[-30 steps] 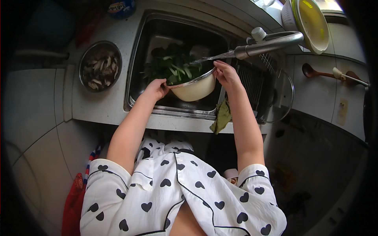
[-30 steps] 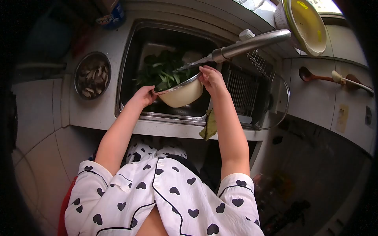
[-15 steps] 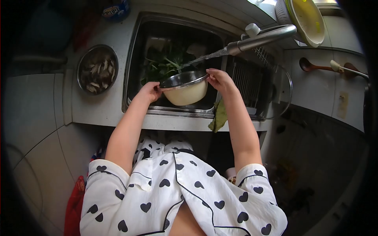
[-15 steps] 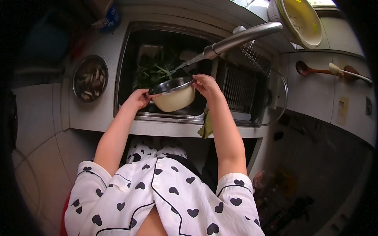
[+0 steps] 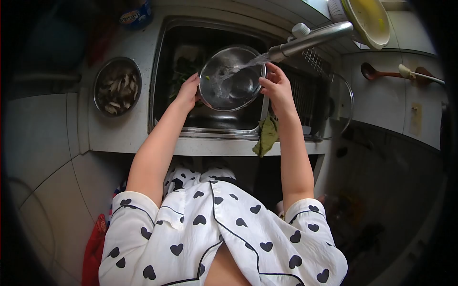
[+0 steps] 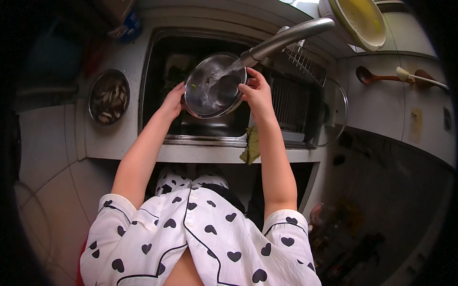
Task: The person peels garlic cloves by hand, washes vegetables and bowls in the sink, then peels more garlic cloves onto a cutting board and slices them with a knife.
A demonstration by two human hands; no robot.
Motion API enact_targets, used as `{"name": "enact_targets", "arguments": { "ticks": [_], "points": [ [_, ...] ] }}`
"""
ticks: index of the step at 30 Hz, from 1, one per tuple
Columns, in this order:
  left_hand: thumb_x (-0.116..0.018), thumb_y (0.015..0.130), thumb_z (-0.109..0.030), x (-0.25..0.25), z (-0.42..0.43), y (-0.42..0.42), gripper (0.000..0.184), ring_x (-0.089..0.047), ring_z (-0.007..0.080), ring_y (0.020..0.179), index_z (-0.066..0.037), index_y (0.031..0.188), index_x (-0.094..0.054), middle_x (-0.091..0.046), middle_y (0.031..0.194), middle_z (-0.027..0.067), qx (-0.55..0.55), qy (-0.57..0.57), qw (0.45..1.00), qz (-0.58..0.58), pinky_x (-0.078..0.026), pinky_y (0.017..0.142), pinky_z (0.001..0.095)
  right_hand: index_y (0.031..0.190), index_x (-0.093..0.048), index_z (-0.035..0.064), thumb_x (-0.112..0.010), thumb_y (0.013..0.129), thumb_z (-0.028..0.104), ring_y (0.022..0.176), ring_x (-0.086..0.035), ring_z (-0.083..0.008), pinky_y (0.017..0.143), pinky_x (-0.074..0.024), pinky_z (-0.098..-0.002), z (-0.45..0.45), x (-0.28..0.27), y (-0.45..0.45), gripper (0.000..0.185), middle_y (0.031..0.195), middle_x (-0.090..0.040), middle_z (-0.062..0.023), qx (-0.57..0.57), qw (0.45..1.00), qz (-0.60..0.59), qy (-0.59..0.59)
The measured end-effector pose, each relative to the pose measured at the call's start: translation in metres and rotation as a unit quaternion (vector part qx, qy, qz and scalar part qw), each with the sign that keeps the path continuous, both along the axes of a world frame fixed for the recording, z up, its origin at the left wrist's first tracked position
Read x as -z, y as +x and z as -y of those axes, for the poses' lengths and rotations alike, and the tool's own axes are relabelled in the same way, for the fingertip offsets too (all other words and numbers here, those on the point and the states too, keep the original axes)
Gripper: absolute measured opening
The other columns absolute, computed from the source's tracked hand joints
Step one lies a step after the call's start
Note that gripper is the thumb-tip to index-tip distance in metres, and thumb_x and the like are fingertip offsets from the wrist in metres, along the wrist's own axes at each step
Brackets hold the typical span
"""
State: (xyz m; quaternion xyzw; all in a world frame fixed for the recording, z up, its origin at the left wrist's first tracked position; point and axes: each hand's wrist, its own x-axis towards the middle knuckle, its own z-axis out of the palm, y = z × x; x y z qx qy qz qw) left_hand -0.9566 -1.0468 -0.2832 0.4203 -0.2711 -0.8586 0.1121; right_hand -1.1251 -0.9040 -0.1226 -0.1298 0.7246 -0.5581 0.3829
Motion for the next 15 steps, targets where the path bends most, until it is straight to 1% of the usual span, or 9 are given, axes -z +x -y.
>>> {"name": "enact_targets", "arguments": {
  "ticks": [1, 2, 5, 7, 8, 10, 11, 13, 15],
  "points": [
    [-0.041, 0.092, -0.020, -0.001, -0.001, -0.008, 0.031, -0.057, 0.0127, 0.093, -0.012, 0.121, -0.047, -0.058, 0.106, 0.0013, -0.002, -0.005, 1.000, -0.007, -0.049, 0.074, 0.0314, 0.120, -0.046, 0.0046, -0.058, 0.073, -0.003, 0.073, -0.052, -0.0090, 0.059, -0.0436, -0.0217, -0.003, -0.006, 0.000, 0.049, 0.087, -0.052, -0.0035, 0.003, 1.000, -0.026, -0.003],
    [-0.041, 0.092, -0.022, -0.001, -0.001, -0.015, 0.033, -0.055, 0.0120, 0.094, -0.014, 0.124, -0.045, -0.056, 0.108, -0.0006, 0.000, -0.024, 0.999, -0.024, -0.047, 0.076, 0.0314, 0.120, -0.046, 0.0053, -0.057, 0.073, -0.003, 0.073, -0.051, -0.0087, 0.059, -0.0434, -0.0216, -0.006, -0.011, 0.000, 0.049, 0.087, -0.051, -0.0031, 0.006, 0.999, -0.052, -0.006],
    [-0.043, 0.092, -0.022, -0.032, -0.004, -0.026, 0.034, -0.054, 0.0116, 0.093, -0.014, 0.125, -0.044, -0.056, 0.107, -0.0021, 0.011, -0.077, 0.997, -0.026, -0.045, 0.076, 0.0306, 0.120, -0.047, 0.0066, -0.055, 0.074, -0.004, 0.073, -0.050, -0.0082, 0.060, -0.0430, -0.0212, -0.022, -0.016, -0.005, 0.048, 0.088, -0.051, -0.0029, 0.019, 0.996, -0.082, -0.035],
    [-0.045, 0.091, -0.020, -0.044, -0.005, -0.027, 0.036, -0.054, 0.0099, 0.087, -0.013, 0.126, -0.043, -0.056, 0.103, -0.0016, 0.029, -0.088, 0.995, -0.018, -0.046, 0.073, 0.0283, 0.120, -0.046, 0.0068, -0.054, 0.074, -0.004, 0.074, -0.051, -0.0084, 0.061, -0.0436, -0.0217, -0.035, -0.015, -0.009, 0.048, 0.089, -0.051, -0.0036, 0.037, 0.995, -0.087, -0.036],
    [-0.046, 0.091, -0.019, -0.049, -0.004, -0.024, 0.035, -0.055, 0.0091, 0.085, -0.012, 0.125, -0.044, -0.057, 0.102, -0.0014, 0.044, -0.092, 0.995, -0.005, -0.047, 0.072, 0.0274, 0.120, -0.046, 0.0040, -0.055, 0.075, -0.002, 0.072, -0.054, -0.0087, 0.060, -0.0460, -0.0206, -0.039, -0.016, -0.006, 0.047, 0.085, -0.054, -0.0026, 0.066, 0.994, -0.071, -0.040],
    [-0.049, 0.089, -0.017, -0.070, -0.003, -0.013, 0.036, -0.055, 0.0085, 0.081, -0.007, 0.123, -0.045, -0.058, 0.096, 0.0000, 0.068, -0.092, 0.993, 0.017, -0.048, 0.071, 0.0266, 0.120, -0.046, 0.0030, -0.055, 0.075, -0.003, 0.071, -0.054, -0.0091, 0.059, -0.0467, -0.0207, -0.054, -0.003, -0.009, 0.046, 0.086, -0.055, -0.0036, 0.104, 0.994, 0.010, -0.036],
    [-0.051, 0.087, -0.017, -0.083, 0.000, -0.004, 0.036, -0.055, 0.0095, 0.079, -0.005, 0.121, -0.047, -0.058, 0.091, 0.0014, 0.108, -0.090, 0.990, 0.013, -0.047, 0.070, 0.0274, 0.119, -0.046, 0.0025, -0.055, 0.075, -0.003, 0.071, -0.055, -0.0093, 0.058, -0.0470, -0.0208, -0.060, 0.007, -0.010, 0.045, 0.086, -0.056, -0.0041, 0.123, 0.990, 0.052, -0.034],
    [-0.052, 0.086, -0.018, -0.082, 0.007, 0.010, 0.036, -0.055, 0.0107, 0.076, -0.003, 0.118, -0.049, -0.058, 0.086, 0.0024, 0.119, -0.063, 0.990, 0.030, -0.047, 0.069, 0.0287, 0.120, -0.043, -0.0002, -0.055, 0.077, -0.001, 0.070, -0.055, -0.0119, 0.059, -0.0469, -0.0240, -0.070, 0.026, -0.009, 0.045, 0.090, -0.055, -0.0066, 0.142, 0.976, 0.161, -0.043],
    [-0.054, 0.084, -0.017, -0.082, 0.015, 0.020, 0.043, -0.055, 0.0126, 0.074, -0.004, 0.123, -0.043, -0.057, 0.088, 0.0042, 0.104, -0.039, 0.993, 0.039, -0.047, 0.067, 0.0289, 0.120, -0.043, -0.0003, -0.055, 0.078, 0.000, 0.071, -0.056, -0.0127, 0.060, -0.0472, -0.0251, -0.073, 0.044, -0.004, 0.044, 0.090, -0.056, -0.0069, 0.137, 0.967, 0.212, -0.034]
  ]
}}
